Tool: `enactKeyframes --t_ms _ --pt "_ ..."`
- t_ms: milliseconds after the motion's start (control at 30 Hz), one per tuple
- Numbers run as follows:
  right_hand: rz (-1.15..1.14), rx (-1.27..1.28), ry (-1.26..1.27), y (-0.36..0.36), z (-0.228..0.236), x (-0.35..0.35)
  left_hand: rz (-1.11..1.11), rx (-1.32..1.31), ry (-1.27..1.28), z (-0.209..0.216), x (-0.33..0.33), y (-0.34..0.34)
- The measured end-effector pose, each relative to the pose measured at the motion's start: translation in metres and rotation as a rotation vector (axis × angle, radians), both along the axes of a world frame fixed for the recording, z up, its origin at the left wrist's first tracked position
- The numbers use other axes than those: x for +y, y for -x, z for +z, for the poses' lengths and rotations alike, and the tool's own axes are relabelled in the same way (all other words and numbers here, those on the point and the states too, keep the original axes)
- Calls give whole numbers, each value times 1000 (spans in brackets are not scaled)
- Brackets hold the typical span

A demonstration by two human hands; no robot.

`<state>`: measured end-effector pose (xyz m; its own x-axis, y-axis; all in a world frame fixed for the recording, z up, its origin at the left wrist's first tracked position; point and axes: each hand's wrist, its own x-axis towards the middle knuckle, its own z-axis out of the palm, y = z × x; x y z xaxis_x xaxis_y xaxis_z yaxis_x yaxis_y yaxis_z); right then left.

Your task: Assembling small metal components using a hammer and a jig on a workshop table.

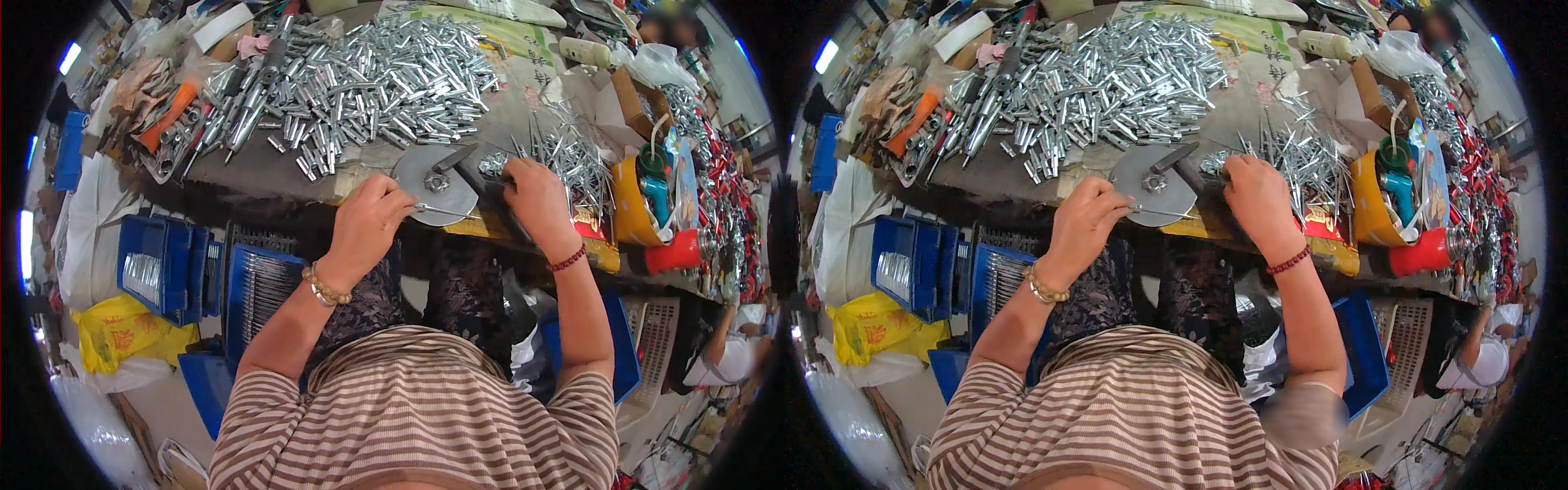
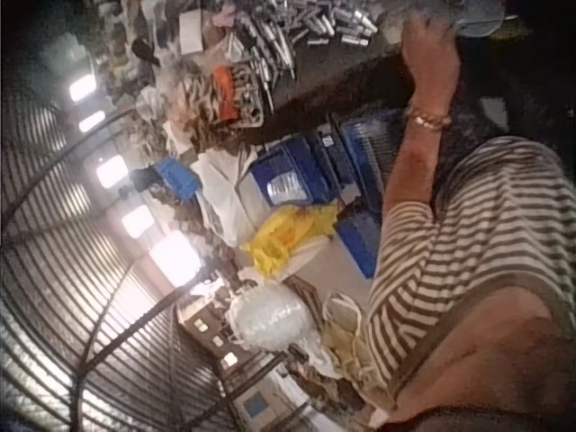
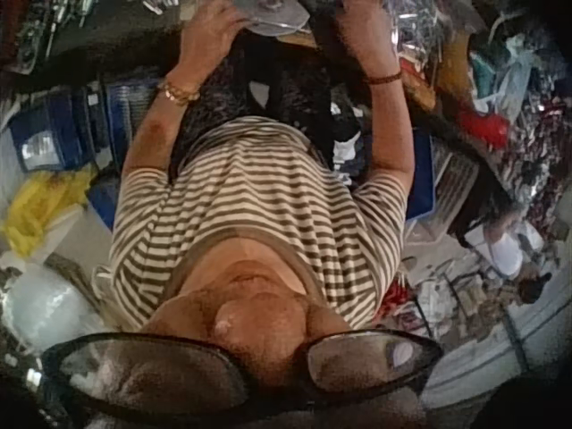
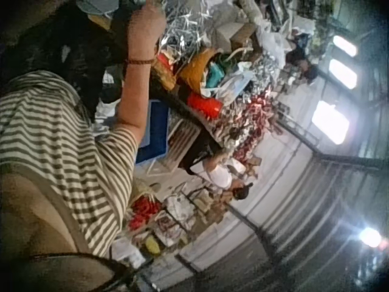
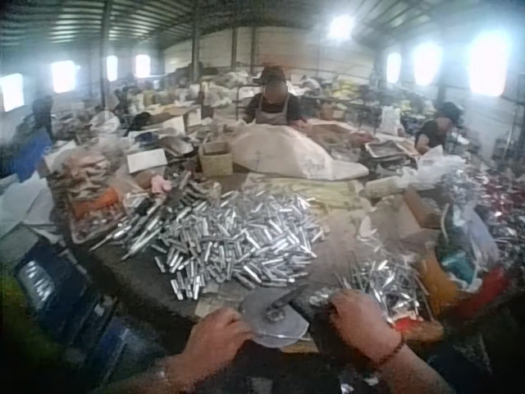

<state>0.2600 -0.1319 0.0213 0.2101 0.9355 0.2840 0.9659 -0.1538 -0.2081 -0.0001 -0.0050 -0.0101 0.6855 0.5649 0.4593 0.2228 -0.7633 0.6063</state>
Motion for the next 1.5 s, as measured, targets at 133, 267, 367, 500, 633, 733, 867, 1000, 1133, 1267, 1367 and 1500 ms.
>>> enactKeyframes --t_ms 133,267,367,500,633,733,867,1000,1133,1267,1367,1500 --pt "-117 400 -31 30 13 1 19 16 -1 -2 0 1" --pt "-4 526 -245 58 14 2 23 28 -27 0 0 2" --pt "6 790 -221 82 15 7 24 40 4 2 0 4" --pt "99 623 -316 90 2 15 25 23 -4 0 1 2" --pt "64 827 -325 100 -15 23 12 41 12 -1 1 3" --pt "99 604 -336 100 -19 25 11 31 16 0 0 4" --pt "125 551 -312 98 -21 25 9 29 17 -2 1 4" --pt "149 546 -318 99 -21 25 10 24 11 -3 0 4" --pt "154 529 -338 99 -20 29 17 39 1 -1 0 3" --pt "218 273 -293 102 -11 27 35 50 -41 -5 2 3" --pt "243 105 -219 100 -12 21 56 75 -54 -3 0 1" --pt "180 117 -242 90 5 8 15 1 -21 -3 1 2"
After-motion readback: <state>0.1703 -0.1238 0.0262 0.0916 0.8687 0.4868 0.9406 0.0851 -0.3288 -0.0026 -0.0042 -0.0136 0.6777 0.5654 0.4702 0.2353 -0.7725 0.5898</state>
